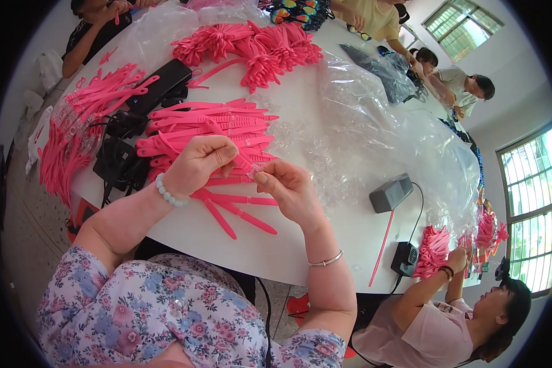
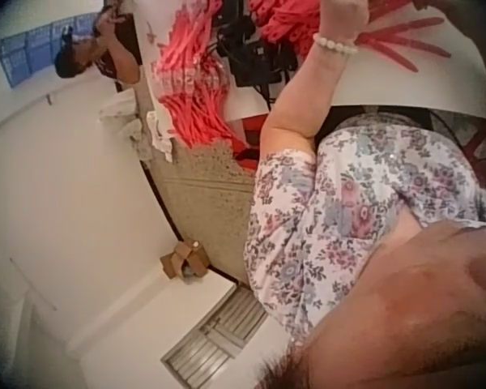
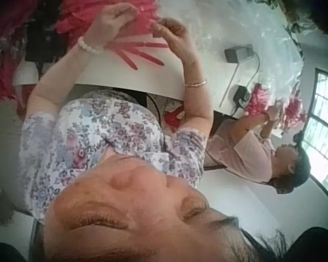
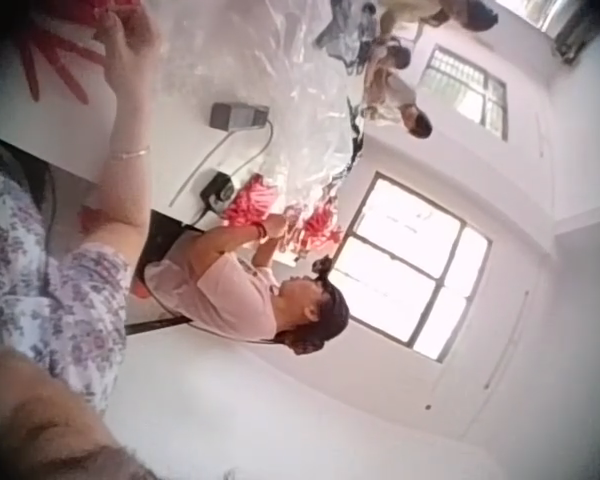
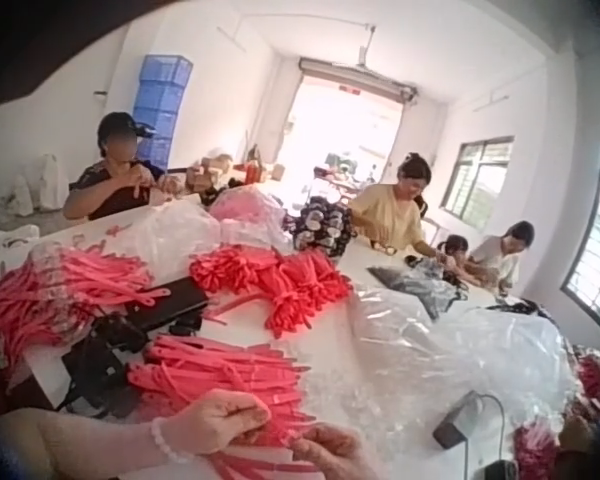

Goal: Sorting and preparing pink plastic strips at a factory assembly table.

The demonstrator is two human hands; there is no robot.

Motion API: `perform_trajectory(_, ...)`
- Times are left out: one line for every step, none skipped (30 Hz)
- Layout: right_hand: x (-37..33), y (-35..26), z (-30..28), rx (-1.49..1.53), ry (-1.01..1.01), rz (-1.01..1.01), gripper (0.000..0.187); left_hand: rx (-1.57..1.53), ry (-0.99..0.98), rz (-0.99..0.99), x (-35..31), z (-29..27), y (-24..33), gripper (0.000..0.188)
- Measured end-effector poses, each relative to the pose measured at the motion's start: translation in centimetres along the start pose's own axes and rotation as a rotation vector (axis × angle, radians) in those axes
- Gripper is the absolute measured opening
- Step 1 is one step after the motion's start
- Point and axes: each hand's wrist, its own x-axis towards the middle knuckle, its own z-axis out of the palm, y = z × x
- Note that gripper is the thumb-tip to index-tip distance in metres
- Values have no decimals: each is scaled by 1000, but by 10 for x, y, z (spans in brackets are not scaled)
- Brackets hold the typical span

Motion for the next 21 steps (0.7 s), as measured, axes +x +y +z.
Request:
perform_trajectory(0,1,-1,7,-11,0,14,18,-41,-18,1,0,-1,17)
perform_trajectory(-1,3,-2,8,-12,0,14,19,-40,-18,2,0,-4,17)
perform_trajectory(-1,3,-1,62,-28,3,14,94,-46,77,3,0,-7,16)
perform_trajectory(0,3,1,115,-44,7,14,169,-53,172,3,-1,-9,16)
perform_trajectory(0,2,2,113,-49,8,14,168,-47,172,2,-1,-8,16)
perform_trajectory(-1,2,2,136,-52,18,13,112,-100,128,1,0,-6,16)
perform_trajectory(-1,2,2,159,-55,29,13,56,-152,85,0,1,-4,16)
perform_trajectory(0,4,1,158,-61,29,13,56,-147,85,0,1,-2,16)
perform_trajectory(0,8,-1,196,-76,20,13,157,-150,146,0,2,-1,14)
perform_trajectory(1,10,-3,233,-91,12,13,258,-151,206,0,2,0,13)
perform_trajectory(1,8,-3,231,-96,15,13,256,-146,206,1,0,0,13)
perform_trajectory(1,5,-2,209,-70,25,14,350,-155,259,2,-3,1,12)
perform_trajectory(2,2,-1,186,-45,35,15,443,-164,312,3,-6,1,11)
perform_trajectory(2,3,2,183,-52,38,15,443,-156,311,1,-5,3,11)
perform_trajectory(2,3,6,30,34,-58,14,506,-136,332,0,-2,6,11)
perform_trajectory(2,4,9,-123,120,-154,14,568,-116,352,0,0,8,11)
perform_trajectory(3,3,10,-126,113,-151,14,566,-109,350,-1,2,8,11)
perform_trajectory(5,1,12,-350,139,-316,14,632,-87,374,-1,2,8,11)
perform_trajectory(6,1,13,-573,164,-482,14,699,-65,397,-2,3,7,10)
perform_trajectory(6,3,12,-572,155,-480,14,698,-57,392,-3,1,6,10)
perform_trajectory(5,6,10,-464,123,-420,11,500,-91,224,-3,-1,6,9)
